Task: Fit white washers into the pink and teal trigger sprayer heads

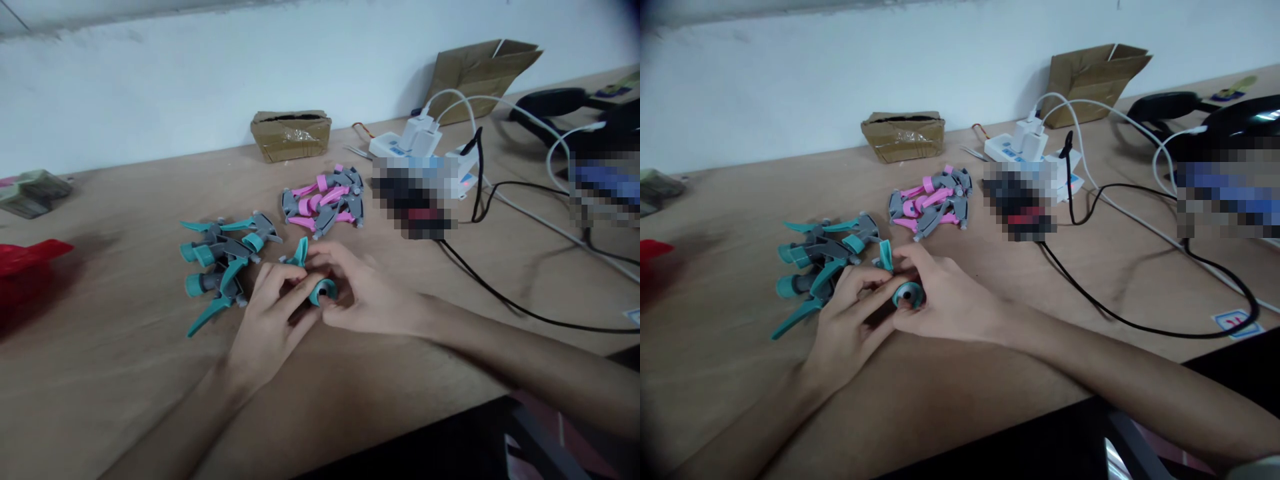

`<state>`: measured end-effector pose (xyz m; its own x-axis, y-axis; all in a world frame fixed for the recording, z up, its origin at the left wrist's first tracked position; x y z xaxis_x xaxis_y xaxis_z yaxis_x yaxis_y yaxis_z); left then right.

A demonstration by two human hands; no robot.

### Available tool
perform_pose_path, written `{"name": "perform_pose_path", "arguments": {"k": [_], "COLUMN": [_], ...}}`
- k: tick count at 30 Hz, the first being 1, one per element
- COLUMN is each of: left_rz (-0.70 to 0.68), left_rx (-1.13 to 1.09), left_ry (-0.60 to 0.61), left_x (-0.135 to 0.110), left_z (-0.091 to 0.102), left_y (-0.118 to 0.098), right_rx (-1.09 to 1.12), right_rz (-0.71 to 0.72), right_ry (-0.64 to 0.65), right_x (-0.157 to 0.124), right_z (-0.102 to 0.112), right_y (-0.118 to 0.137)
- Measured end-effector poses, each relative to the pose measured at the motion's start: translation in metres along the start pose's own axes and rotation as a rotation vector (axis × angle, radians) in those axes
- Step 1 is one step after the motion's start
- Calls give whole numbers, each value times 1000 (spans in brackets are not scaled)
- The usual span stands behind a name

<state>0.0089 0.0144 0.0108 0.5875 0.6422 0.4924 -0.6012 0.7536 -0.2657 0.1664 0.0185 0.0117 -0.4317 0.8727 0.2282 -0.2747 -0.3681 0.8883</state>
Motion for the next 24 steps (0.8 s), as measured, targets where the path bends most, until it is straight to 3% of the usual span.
{"name": "perform_pose_path", "arguments": {"k": [7, 17, 24], "left_rz": [52, 4, -5], "left_rx": [-82, 28, 41], "left_ry": [51, 21, 12], "left_x": [-1, 0, 1], "left_z": [1, 1, 0], "left_y": [4, -1, -2], "right_rx": [102, -228, -400], "right_rz": [-1, -59, 59], "right_ry": [157, 83, 25], "right_x": [5, -1, -4], "right_z": [12, 10, 4], "right_y": [-13, 9, 13]}}
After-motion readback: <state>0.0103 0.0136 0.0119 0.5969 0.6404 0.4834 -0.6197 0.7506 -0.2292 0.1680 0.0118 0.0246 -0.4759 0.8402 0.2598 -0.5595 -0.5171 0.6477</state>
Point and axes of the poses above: each hand's wrist, its own x-axis towards the middle knuckle, its own z-axis out of the back of the hand, y = z × x, the point moved 2 cm from there along x, towards the middle knuckle, and after that the axes turned 3 degrees about x, right-handed, at the moved point
